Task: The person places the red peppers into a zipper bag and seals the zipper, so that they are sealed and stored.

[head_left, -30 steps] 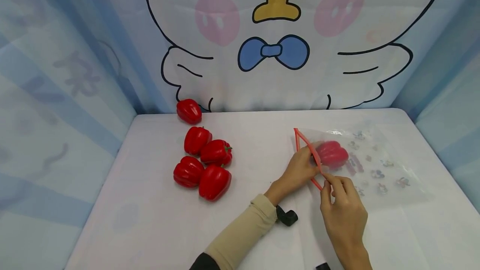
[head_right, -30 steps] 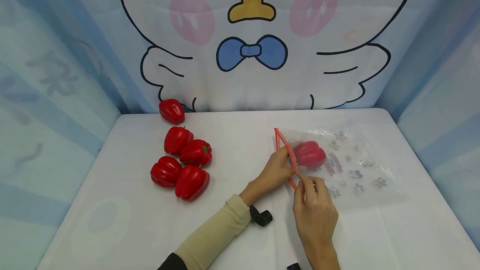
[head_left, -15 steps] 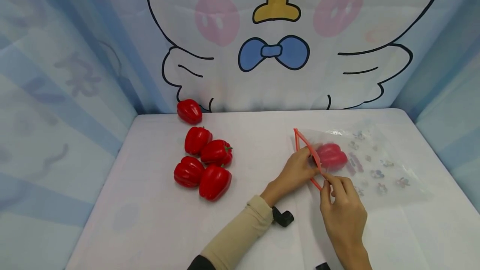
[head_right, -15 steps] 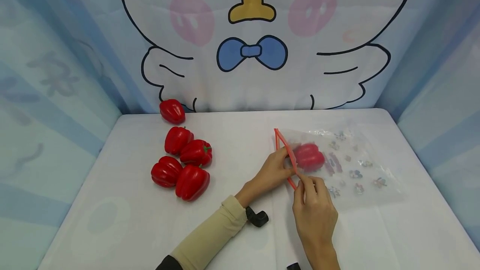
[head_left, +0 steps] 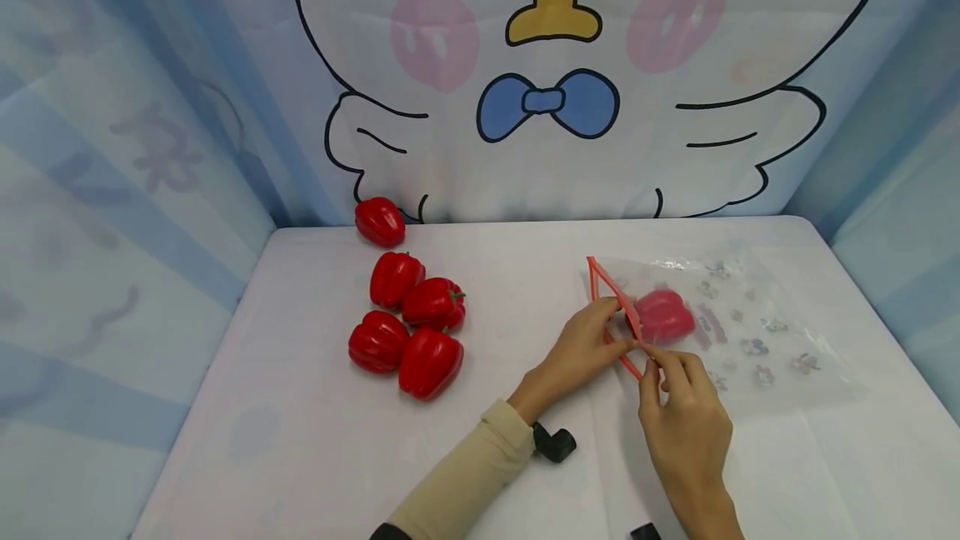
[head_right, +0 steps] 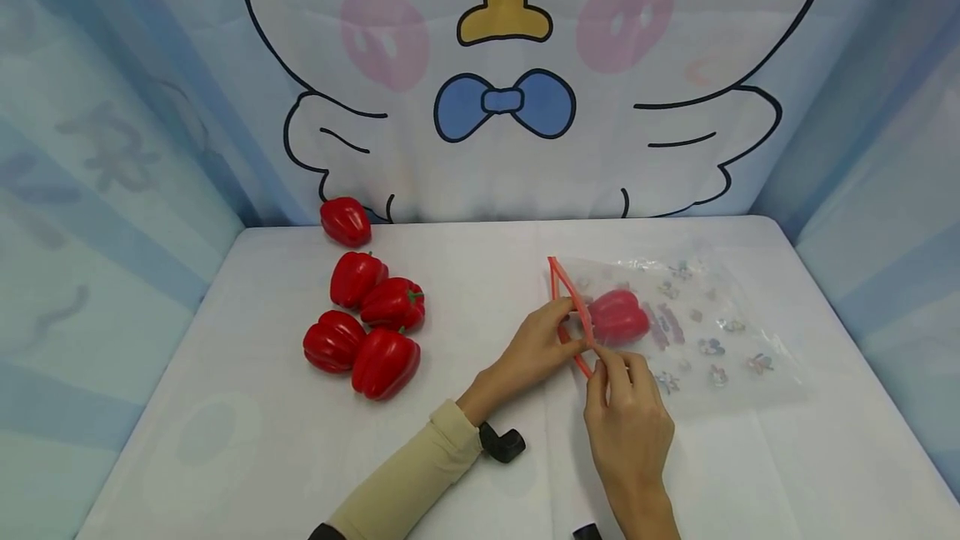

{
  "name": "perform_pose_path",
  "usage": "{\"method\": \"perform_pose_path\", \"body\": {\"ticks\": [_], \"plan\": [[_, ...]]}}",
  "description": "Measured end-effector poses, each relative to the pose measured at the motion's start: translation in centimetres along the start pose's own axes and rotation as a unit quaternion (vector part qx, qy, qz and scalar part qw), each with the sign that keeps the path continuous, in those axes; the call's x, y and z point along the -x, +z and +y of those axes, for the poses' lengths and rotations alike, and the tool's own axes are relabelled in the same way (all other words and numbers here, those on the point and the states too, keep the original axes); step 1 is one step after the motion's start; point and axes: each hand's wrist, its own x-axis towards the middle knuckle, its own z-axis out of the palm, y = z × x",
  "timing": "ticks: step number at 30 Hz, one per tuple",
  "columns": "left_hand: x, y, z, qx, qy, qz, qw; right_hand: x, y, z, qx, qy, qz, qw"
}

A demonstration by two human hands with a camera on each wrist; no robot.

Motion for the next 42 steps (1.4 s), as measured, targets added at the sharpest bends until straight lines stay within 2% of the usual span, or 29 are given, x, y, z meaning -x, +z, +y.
{"method": "perform_pose_path", "body": {"ticks": [4, 9, 18, 26, 30, 37, 42], "plan": [[0.8, -0.4, 0.2, -0.02, -0.002, 0.002, 0.9998, 0.0, 0.0, 0.1, -0.001, 0.004, -0.001, 1.0], [1.7, -1.2, 0.6, -0.068, -0.004, -0.001, 0.9977, 0.1, -0.1, 0.1, -0.002, 0.009, -0.005, 0.9999], [3.5, -3.2, 1.8, -0.162, -0.005, 0.004, 0.9867, 0.2, -0.2, -0.3, 0.001, 0.015, -0.012, 0.9998], [5.4, -5.0, 2.9, -0.203, 0.003, 0.041, 0.9783, 0.1, -0.2, -0.4, 0.006, 0.018, -0.02, 0.9996], [6.5, -5.7, 3.3, -0.222, 0.005, 0.048, 0.9739, 0.2, -0.1, -0.4, 0.004, 0.023, -0.024, 0.9994], [8.1, -6.7, 3.3, -0.254, 0.01, 0.071, 0.9645, 0.3, 0.0, -0.4, 0.007, 0.025, -0.023, 0.9994], [9.1, -7.4, 3.1, -0.283, 0.004, 0.093, 0.9547, 0.2, 0.1, -0.4, 0.007, 0.028, -0.024, 0.9993]]}}
